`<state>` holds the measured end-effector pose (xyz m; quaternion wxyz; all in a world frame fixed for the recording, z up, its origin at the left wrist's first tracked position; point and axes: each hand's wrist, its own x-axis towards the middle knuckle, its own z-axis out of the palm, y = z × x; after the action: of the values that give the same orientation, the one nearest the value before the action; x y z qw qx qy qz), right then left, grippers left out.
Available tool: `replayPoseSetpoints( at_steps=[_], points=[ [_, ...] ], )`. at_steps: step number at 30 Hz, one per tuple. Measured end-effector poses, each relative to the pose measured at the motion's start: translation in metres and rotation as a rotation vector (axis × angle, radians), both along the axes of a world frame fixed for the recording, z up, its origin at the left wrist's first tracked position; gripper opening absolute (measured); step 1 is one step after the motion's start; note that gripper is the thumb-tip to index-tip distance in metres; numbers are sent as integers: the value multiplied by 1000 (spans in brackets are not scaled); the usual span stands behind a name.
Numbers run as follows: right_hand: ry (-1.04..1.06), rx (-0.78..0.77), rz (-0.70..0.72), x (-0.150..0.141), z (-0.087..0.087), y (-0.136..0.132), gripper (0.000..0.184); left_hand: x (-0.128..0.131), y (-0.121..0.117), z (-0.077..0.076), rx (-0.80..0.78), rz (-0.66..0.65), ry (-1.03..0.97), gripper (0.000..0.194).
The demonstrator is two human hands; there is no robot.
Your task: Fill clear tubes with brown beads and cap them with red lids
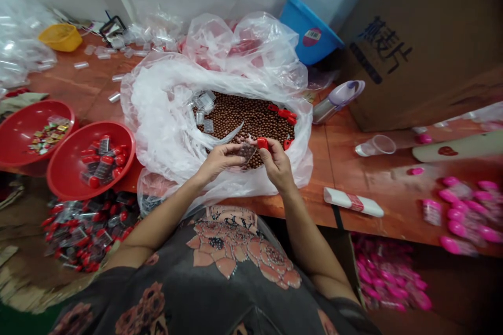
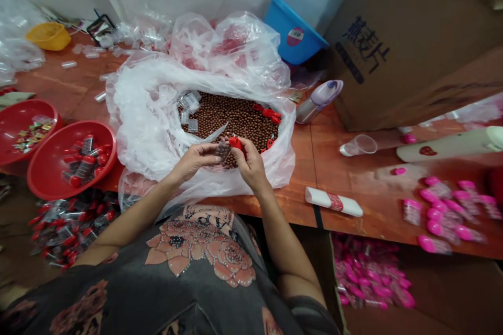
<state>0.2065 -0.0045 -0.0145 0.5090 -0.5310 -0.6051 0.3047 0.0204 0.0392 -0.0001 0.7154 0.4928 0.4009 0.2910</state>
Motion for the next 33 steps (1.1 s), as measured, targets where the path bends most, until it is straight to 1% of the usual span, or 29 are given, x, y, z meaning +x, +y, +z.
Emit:
replayPoseSetpoints(
  at_steps=[4, 7, 9, 12, 16, 19, 21, 24, 27, 30, 33],
  points=[
    [91, -8, -33, -3, -5, 0, 26, -6, -3, 0, -4, 23, 2, 47],
    [134, -7, -85, -5, -7, 1, 26, -12, -4, 0, -15, 29, -40, 48],
    [145, -6, -85, -7, -6, 2, 26, -15, -5, 0, -38, 24, -65, 48],
    [149, -21, -13, -12, -3, 4, 28, -19, -5, -1, -82, 12, -82, 48],
    [182, -37, 101, -19, -2, 7, 28, -21, -5, -3, -141, 31, -124, 45],
    [214, -34, 141, -22, -4, 7, 25, -22, -5, -4, -149, 49, -142, 44],
    [206, -26, 120, -22, -6, 7, 24, -22, -5, -5, -142, 56, -133, 44],
    [168, -2, 40, -18, -8, 7, 23, -23, -5, -6, -121, 59, -116, 45],
    [147, 21, -10, -14, -7, 7, 23, -24, -6, -9, -50, 64, -83, 46],
    [119, 7, 70, -14, -5, 7, 25, -24, -7, -12, 15, 56, -57, 46],
    [83, -15, 165, -16, -4, 6, 27, -24, -8, -12, 21, 70, -51, 46]
  ],
)
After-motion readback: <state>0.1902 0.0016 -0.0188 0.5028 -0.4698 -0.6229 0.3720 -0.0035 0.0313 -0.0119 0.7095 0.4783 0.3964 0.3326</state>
